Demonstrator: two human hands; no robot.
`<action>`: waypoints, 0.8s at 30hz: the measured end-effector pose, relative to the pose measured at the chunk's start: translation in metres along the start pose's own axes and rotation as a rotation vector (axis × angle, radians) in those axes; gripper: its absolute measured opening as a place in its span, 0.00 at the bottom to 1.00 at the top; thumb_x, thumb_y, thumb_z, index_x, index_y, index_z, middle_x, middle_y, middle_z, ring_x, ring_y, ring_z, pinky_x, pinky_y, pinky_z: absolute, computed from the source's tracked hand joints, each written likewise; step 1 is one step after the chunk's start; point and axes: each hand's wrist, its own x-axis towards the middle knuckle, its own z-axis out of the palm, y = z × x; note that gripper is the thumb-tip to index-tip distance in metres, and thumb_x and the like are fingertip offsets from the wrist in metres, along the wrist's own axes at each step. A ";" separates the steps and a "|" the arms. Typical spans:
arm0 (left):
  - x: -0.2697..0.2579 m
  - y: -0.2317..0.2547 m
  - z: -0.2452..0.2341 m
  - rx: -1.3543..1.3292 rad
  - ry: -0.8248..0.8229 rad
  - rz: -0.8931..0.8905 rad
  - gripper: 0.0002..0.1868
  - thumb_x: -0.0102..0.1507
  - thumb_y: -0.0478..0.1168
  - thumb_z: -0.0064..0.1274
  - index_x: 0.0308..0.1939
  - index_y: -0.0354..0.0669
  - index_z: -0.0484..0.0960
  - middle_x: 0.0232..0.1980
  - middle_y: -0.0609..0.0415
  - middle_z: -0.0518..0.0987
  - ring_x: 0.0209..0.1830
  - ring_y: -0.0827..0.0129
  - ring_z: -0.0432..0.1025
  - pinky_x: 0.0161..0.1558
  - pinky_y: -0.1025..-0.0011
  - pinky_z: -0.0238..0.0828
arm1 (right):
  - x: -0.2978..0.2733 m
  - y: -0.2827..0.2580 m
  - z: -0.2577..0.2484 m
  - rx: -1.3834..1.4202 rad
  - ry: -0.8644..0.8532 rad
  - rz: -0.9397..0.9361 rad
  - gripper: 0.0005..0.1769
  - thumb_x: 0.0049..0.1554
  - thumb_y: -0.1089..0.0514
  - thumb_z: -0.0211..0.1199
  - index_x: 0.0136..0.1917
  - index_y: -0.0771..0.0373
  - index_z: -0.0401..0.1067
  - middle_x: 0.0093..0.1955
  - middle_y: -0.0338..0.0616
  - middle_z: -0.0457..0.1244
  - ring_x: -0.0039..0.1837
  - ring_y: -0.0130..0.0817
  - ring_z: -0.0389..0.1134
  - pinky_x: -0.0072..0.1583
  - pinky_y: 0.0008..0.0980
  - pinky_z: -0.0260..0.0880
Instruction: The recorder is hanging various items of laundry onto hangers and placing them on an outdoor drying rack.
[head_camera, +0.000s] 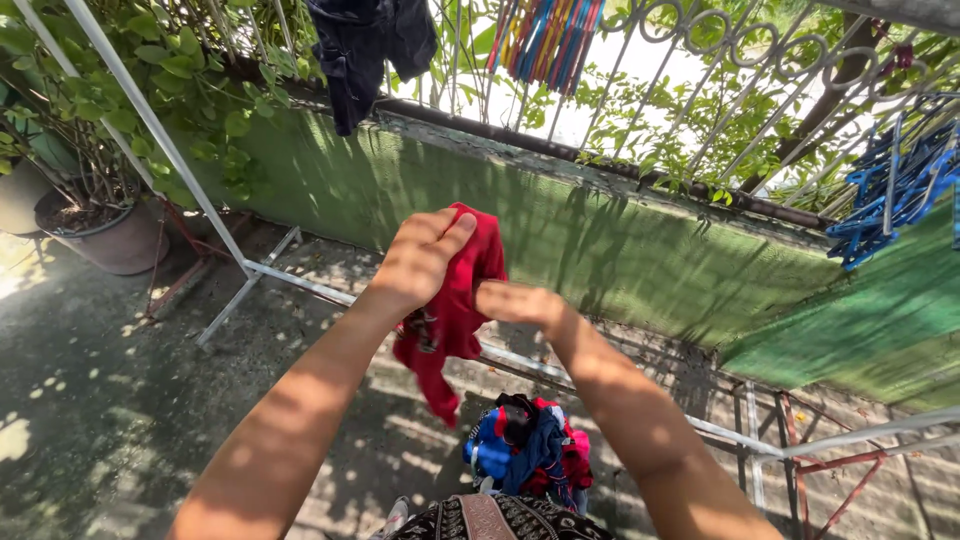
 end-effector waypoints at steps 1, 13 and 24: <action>0.007 0.008 -0.019 0.004 0.001 -0.001 0.12 0.71 0.45 0.52 0.50 0.45 0.88 0.53 0.55 0.83 0.53 0.64 0.74 0.58 0.75 0.68 | -0.018 -0.013 -0.059 0.270 -0.049 0.221 0.07 0.60 0.64 0.62 0.52 0.64 0.77 0.54 0.49 0.65 0.55 0.40 0.66 0.54 0.34 0.67; -0.065 -0.009 -0.041 0.229 -0.745 0.064 0.23 0.61 0.50 0.53 0.58 0.46 0.77 0.46 0.46 0.84 0.49 0.53 0.77 0.62 0.50 0.66 | 0.084 -0.190 -0.184 0.348 0.515 0.390 0.06 0.61 0.67 0.59 0.48 0.69 0.78 0.43 0.45 0.71 0.42 0.29 0.66 0.40 0.25 0.56; -0.028 -0.024 -0.037 -0.551 -1.113 -0.270 0.17 0.66 0.51 0.58 0.37 0.40 0.90 0.45 0.54 0.80 0.48 0.66 0.70 0.54 0.62 0.67 | 0.022 -0.100 -0.115 -0.719 0.295 0.500 0.10 0.57 0.55 0.69 0.50 0.61 0.78 0.44 0.40 0.70 0.45 0.31 0.71 0.51 0.32 0.72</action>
